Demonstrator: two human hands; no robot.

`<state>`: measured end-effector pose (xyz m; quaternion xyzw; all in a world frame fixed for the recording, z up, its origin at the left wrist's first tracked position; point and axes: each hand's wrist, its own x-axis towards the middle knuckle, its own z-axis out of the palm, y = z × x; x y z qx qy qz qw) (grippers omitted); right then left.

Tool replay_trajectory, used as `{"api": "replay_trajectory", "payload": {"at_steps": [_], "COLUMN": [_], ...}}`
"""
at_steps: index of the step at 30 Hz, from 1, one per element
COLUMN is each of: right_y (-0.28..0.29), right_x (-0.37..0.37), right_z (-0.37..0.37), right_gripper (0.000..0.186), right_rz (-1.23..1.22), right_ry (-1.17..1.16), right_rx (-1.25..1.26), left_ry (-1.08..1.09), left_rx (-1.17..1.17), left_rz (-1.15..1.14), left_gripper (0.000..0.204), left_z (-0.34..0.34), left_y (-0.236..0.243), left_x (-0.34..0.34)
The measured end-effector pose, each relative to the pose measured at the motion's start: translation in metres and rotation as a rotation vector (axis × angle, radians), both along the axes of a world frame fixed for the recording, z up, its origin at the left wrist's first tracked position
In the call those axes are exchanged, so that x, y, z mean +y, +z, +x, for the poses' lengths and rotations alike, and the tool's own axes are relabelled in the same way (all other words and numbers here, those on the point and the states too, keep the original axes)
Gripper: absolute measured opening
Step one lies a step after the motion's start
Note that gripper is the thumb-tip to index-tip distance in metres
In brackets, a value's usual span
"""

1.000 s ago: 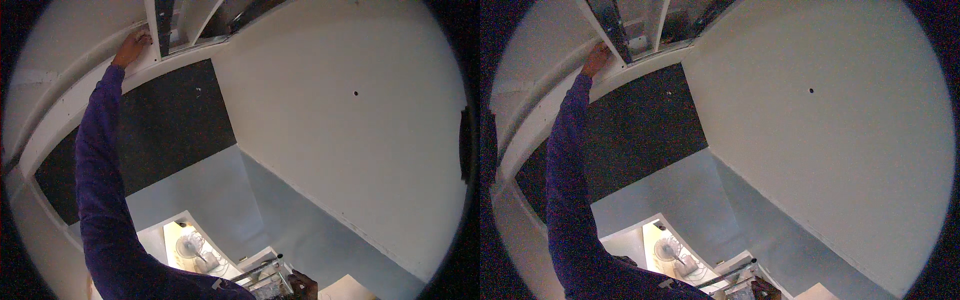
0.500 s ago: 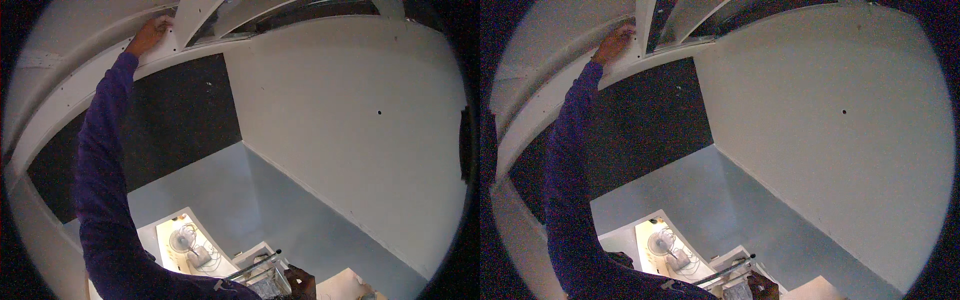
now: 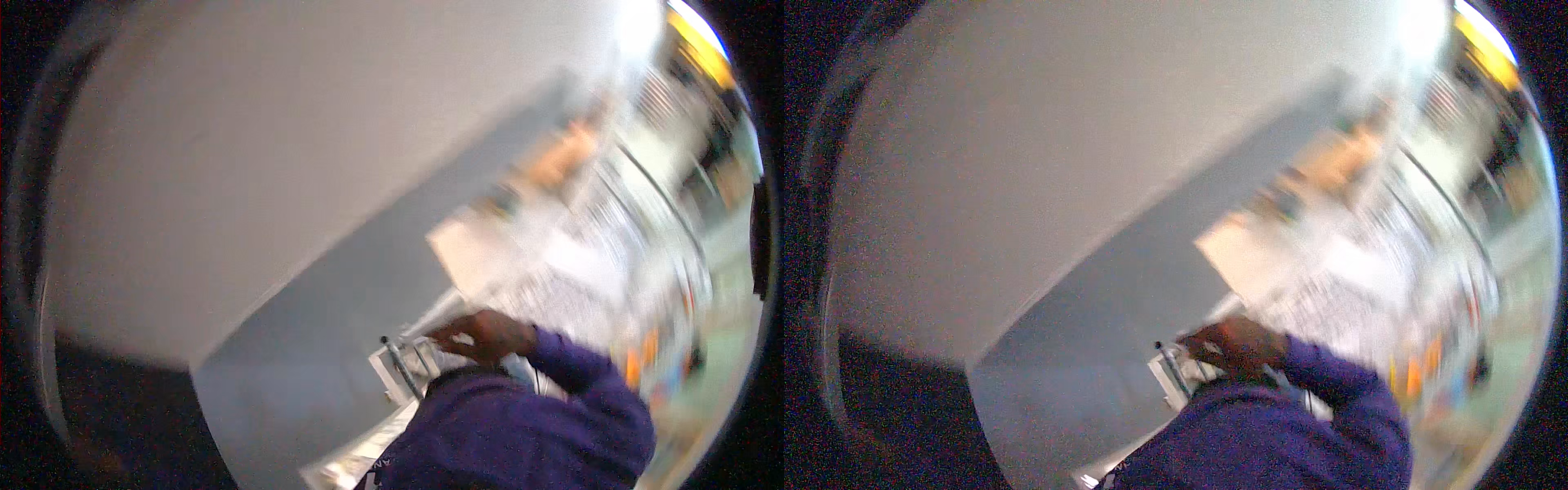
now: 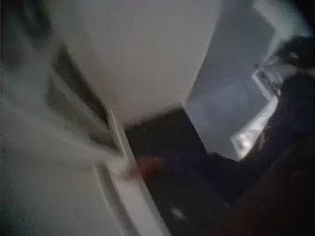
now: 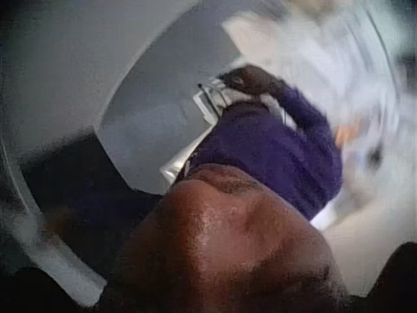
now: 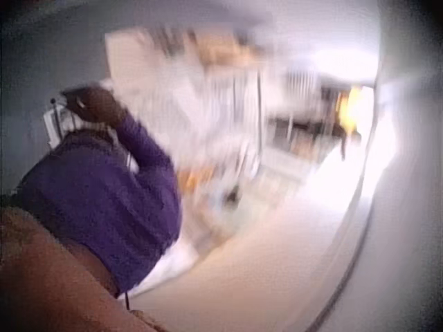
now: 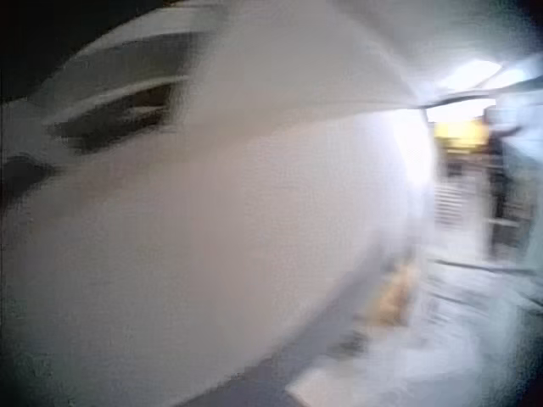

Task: Installing and securing a drywall panel onto a ceiling frame using a drill and screws.

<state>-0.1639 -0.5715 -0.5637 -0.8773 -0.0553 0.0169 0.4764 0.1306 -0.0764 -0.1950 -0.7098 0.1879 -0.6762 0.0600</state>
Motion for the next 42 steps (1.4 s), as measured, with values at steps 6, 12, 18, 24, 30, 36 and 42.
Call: {"api": "replay_trajectory", "payload": {"at_steps": [6, 12, 18, 24, 30, 36, 42], "right_y": [0.019, -0.006, -0.033, -0.055, -0.087, -0.100, -0.115], "right_x": [0.062, 0.080, 0.040, -0.029, -0.089, -0.149, -0.185], "right_z": [-0.077, -0.155, -0.219, -0.294, -0.362, -0.403, -0.419], "right_gripper": [0.037, 0.040, 0.043, 0.041, 0.039, 0.039, 0.035], "right_rz": [0.136, 0.126, 0.260, 0.174, 0.102, 0.138, 0.188], "right_ry": [-0.403, -0.727, -0.998, -1.146, -1.347, -1.454, -1.465], "right_rx": [-0.034, 0.215, 0.154, 0.210, 0.158, 0.235, 0.446], "left_ry": [-0.660, -1.167, -1.577, -1.747, -1.735, -1.614, -1.667], "left_rx": [0.173, 0.851, 1.096, 1.346, 1.374, 1.524, 1.557], "left_rz": [-0.295, -0.272, 0.068, 0.337, 0.760, 0.935, 1.155], "left_gripper": [0.033, 0.032, 0.025, 0.026, 0.018, 0.016, 0.013], "left_z": [0.010, -0.021, -0.124, -0.217, -0.310, -0.346, -0.391], "left_y": [-0.244, -0.402, -0.394, -0.414, -0.437, -0.459, -0.478], "left_x": [-0.143, -0.284, -0.431, -0.558, -0.647, -0.725, -0.802]}}
